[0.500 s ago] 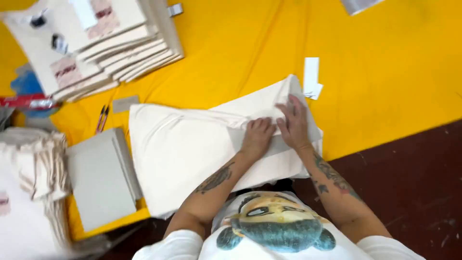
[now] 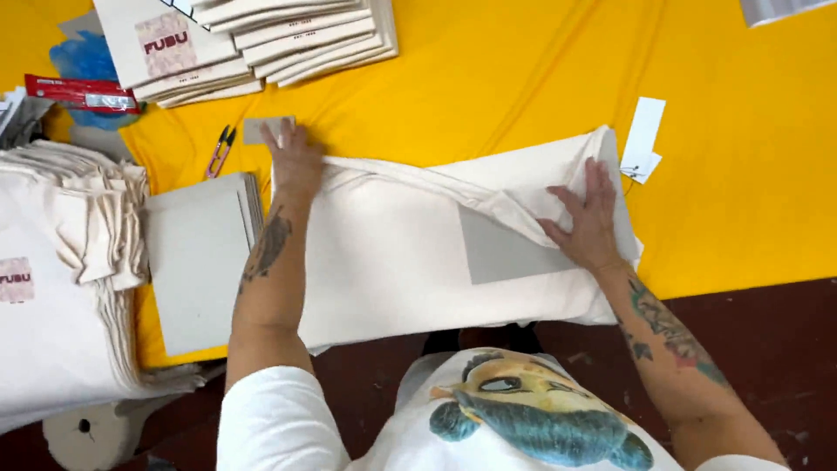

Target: A worker is folding t-shirts on a yellow table using a rectangular board as a template to ensure uniform size and shape.

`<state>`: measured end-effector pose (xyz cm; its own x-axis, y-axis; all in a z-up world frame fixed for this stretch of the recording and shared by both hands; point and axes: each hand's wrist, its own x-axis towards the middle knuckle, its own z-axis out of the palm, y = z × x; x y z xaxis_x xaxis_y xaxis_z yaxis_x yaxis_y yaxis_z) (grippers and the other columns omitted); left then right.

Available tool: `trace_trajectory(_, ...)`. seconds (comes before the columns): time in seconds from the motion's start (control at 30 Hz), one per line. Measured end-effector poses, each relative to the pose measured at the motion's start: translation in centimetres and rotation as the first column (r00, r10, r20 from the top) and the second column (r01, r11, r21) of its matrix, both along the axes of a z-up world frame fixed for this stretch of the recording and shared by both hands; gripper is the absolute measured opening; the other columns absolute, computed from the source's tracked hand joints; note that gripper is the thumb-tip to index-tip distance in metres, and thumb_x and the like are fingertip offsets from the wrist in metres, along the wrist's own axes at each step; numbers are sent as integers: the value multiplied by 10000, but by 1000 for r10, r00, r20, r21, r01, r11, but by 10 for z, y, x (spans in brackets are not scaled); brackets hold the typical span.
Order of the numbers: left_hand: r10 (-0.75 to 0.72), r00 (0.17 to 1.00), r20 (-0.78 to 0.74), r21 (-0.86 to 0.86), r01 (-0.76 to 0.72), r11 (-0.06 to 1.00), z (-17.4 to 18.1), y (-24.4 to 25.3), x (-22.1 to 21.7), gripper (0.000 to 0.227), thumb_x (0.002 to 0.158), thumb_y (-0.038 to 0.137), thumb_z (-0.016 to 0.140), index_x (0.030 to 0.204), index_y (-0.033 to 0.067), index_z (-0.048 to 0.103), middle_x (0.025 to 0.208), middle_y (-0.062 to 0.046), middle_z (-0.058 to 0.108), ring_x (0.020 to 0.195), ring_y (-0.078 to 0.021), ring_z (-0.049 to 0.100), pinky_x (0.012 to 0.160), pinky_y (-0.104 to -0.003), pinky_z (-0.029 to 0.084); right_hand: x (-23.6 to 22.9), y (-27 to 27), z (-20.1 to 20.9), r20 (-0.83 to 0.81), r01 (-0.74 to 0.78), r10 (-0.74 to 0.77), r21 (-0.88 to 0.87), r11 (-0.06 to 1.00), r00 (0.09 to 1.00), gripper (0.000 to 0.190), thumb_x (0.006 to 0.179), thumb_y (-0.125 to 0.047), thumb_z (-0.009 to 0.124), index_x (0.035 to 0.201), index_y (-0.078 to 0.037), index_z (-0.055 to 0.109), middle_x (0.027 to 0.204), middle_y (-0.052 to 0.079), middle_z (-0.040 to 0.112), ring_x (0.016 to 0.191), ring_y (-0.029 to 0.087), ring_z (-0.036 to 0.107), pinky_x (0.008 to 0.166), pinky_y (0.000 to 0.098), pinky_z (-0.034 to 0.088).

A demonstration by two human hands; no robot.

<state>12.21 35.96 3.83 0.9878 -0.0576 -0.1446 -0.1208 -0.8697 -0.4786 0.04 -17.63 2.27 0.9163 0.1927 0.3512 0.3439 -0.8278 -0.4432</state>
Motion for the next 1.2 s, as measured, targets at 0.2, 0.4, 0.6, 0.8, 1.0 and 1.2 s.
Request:
trace_trajectory(0.2,-73,830,553,-236,240,942,43,36,-117,88,954,128,702,879,173,706,1246,-104,644,1393,-389,478,1162,-729,138,-3,-4,0,-11,-32,32,-3,999,999,506,845,-409,838,1299,-233,704,1769,110,186,1619,336,131,1279,516,117)
trace_trajectory(0.4,433,901,31,-198,-419,886,42,49,-195,311,971,45,602,1198,198,747,1608,-104,449,1548,-354,234,1210,-683,-34,-5,-23,8,-118,-153,145,-60,986,982,940,575,-690,820,1406,-288,640,1782,7,188,1638,276,106,1310,475,93)
trace_trajectory(0.6,428,902,56,-410,-370,834,23,33,-129,622,946,-30,631,1516,188,510,1453,-156,508,1357,-346,414,1072,-552,351,-5,-27,-3,-77,-183,172,-160,970,982,1047,582,-835,707,1457,-274,584,1677,-52,412,1608,227,238,1330,462,55)
trace_trajectory(0.8,312,944,111,-268,-274,924,-16,64,-89,257,986,109,631,1196,234,711,1368,-58,578,1353,-263,348,1050,-530,234,-3,-25,-3,98,-130,162,-274,953,982,777,849,-796,554,1391,-242,614,1410,8,521,1369,268,474,1251,482,337)
trace_trajectory(1.0,261,921,291,-169,-219,961,-10,52,-91,197,982,110,615,1119,167,744,1275,-101,596,1286,-303,352,1020,-549,231,-1,-21,10,233,-50,107,-238,970,967,775,806,-787,659,1294,-185,661,1234,68,575,1184,327,564,1079,469,454)
trace_trajectory(1.2,-307,893,330,-752,445,486,-27,-121,-69,567,832,-76,508,1382,23,602,1314,-252,599,1303,-478,514,1089,-625,395,-4,-20,14,225,-23,58,-156,988,973,893,801,-796,662,1335,-81,633,1228,140,577,1199,365,557,1072,490,433)
